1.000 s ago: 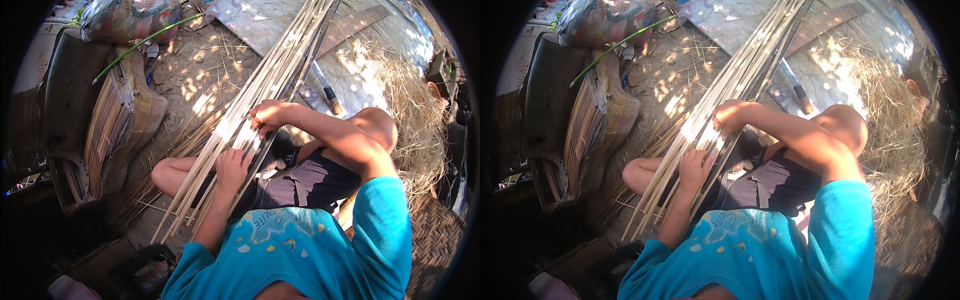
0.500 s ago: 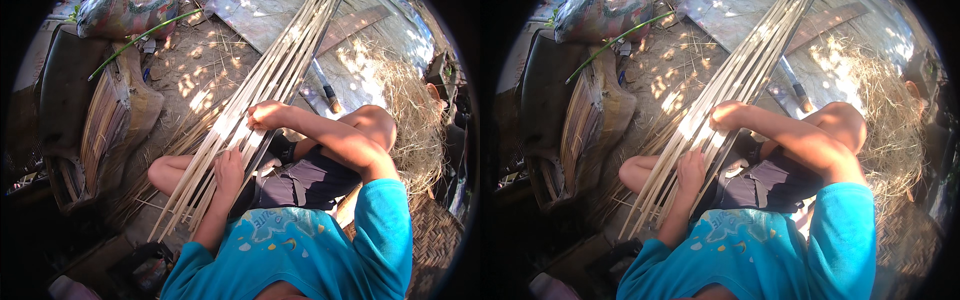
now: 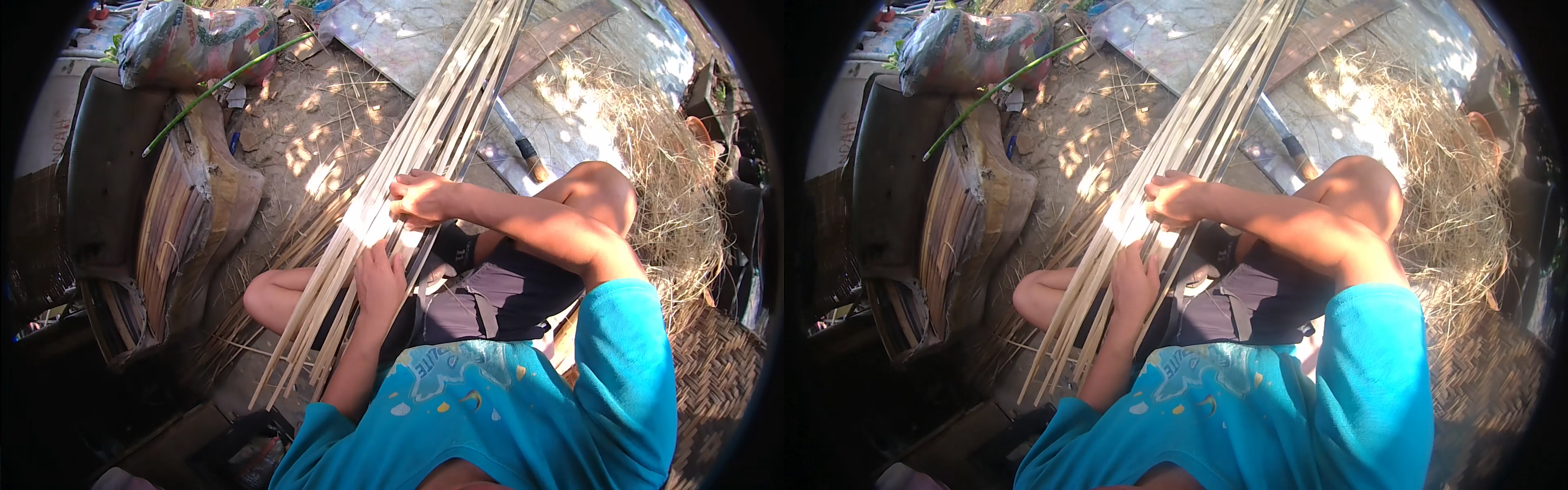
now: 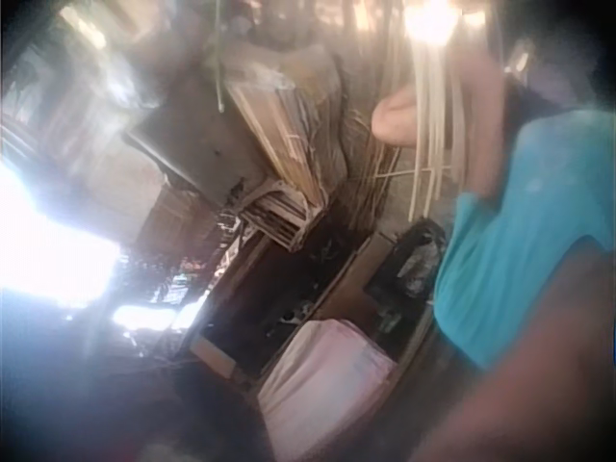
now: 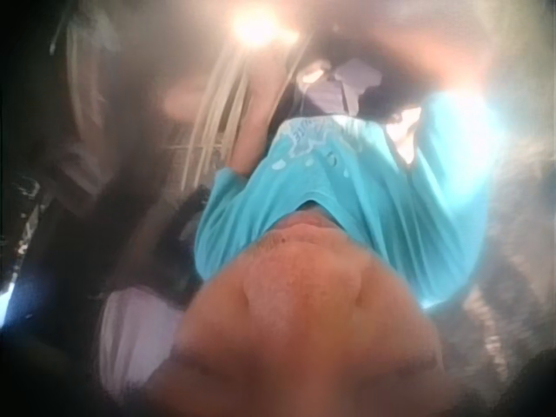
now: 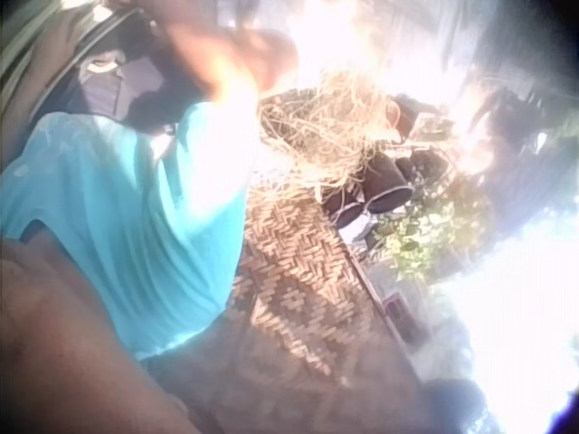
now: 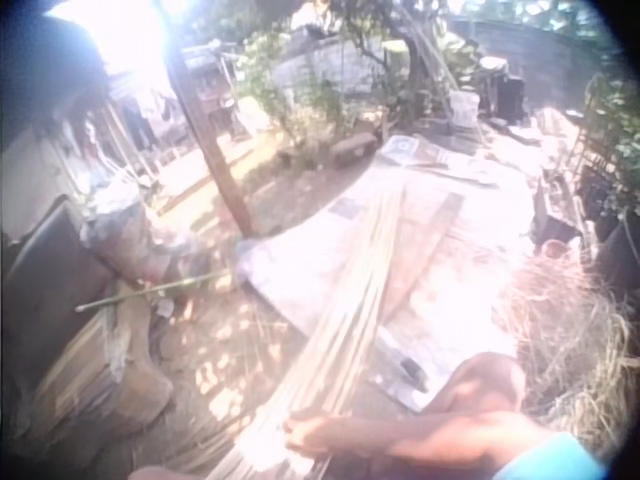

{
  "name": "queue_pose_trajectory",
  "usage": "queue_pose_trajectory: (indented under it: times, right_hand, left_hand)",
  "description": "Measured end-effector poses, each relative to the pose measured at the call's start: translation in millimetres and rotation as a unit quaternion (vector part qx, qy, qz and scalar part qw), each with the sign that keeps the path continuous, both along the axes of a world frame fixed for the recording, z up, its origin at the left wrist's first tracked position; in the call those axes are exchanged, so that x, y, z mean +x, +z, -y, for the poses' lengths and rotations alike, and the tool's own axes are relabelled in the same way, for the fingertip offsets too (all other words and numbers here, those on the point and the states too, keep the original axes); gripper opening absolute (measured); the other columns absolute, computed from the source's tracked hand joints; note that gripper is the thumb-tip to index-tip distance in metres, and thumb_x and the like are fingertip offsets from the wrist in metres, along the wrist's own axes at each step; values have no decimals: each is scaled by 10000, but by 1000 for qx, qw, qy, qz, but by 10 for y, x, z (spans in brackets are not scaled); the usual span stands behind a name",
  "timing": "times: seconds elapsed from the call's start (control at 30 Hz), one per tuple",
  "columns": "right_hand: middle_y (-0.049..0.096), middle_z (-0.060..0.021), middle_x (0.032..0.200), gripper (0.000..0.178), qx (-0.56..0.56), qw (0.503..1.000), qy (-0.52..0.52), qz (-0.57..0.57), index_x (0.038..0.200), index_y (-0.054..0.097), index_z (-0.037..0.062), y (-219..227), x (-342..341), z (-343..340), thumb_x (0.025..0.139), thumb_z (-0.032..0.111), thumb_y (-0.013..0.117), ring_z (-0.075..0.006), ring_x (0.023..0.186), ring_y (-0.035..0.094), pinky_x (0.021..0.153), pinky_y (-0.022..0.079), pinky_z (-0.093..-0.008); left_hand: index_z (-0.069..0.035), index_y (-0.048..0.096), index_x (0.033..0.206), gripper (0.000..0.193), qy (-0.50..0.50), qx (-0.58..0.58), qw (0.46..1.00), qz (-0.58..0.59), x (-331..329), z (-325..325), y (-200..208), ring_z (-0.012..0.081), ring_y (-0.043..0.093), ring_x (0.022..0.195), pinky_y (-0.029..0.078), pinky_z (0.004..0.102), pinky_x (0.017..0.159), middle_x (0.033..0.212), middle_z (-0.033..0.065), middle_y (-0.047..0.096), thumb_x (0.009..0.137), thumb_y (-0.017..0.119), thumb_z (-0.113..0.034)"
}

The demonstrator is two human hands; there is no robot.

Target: The person sits on the ground and uses a knife to split long bamboo strips into thinner pieces. They repeatedly scrape the strips against a wooden board, gather the processed pieces, and bundle them together.

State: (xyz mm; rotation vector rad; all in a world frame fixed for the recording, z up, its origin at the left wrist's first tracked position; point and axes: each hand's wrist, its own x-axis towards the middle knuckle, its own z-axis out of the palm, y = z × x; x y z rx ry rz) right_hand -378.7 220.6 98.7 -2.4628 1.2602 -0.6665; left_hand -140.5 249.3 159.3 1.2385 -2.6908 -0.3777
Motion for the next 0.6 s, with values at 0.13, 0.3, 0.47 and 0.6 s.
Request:
queue_pose_trajectory:
  times: [0.13, 0.3, 0.47, 0.6]
  right_hand:
    - [648, -60, 978, 277, -7, 1000, 17, 25, 1035, 707, 161, 153, 38, 121, 877, 388, 702, -307, 1062, 606, 892, 516, -450]
    - [680, -127, 1035, 318, 138, 988, -69, 15, 1085, 680, 122, 198, -147, 137, 932, 400, 673, -338, 1072, 635, 886, 526, -473]
    - [699, -223, 1089, 349, 223, 833, -503, 61, 1096, 624, -6, 266, -945, 275, 962, 316, 625, -405, 1027, 683, 889, 548, -491]
    - [739, -171, 1020, 348, 324, 774, -543, 32, 1042, 710, -16, -240, -1223, 109, 939, 297, 601, -356, 935, 723, 825, 577, -421]
  left_hand:
    - [-3, 631, 1053, 213, 44, 78, 992, -88, 124, 173, 28, 414, 645, 822, 491, 490, 722, 871, 206, 666, 976, 637, -201]
    - [31, 672, 960, 207, 102, 243, 961, -87, 107, 280, 36, 353, 701, 739, 522, 438, 664, 840, 207, 714, 1005, 610, -161]
    - [58, 636, 1017, 180, 84, 147, 960, -223, 38, 274, 35, 352, 677, 801, 531, 436, 716, 941, 208, 664, 989, 615, -118]
    - [70, 630, 1062, 185, 33, 37, 976, -210, 12, 413, 56, 385, 650, 976, 523, 452, 833, 1102, 237, 632, 952, 632, -79]
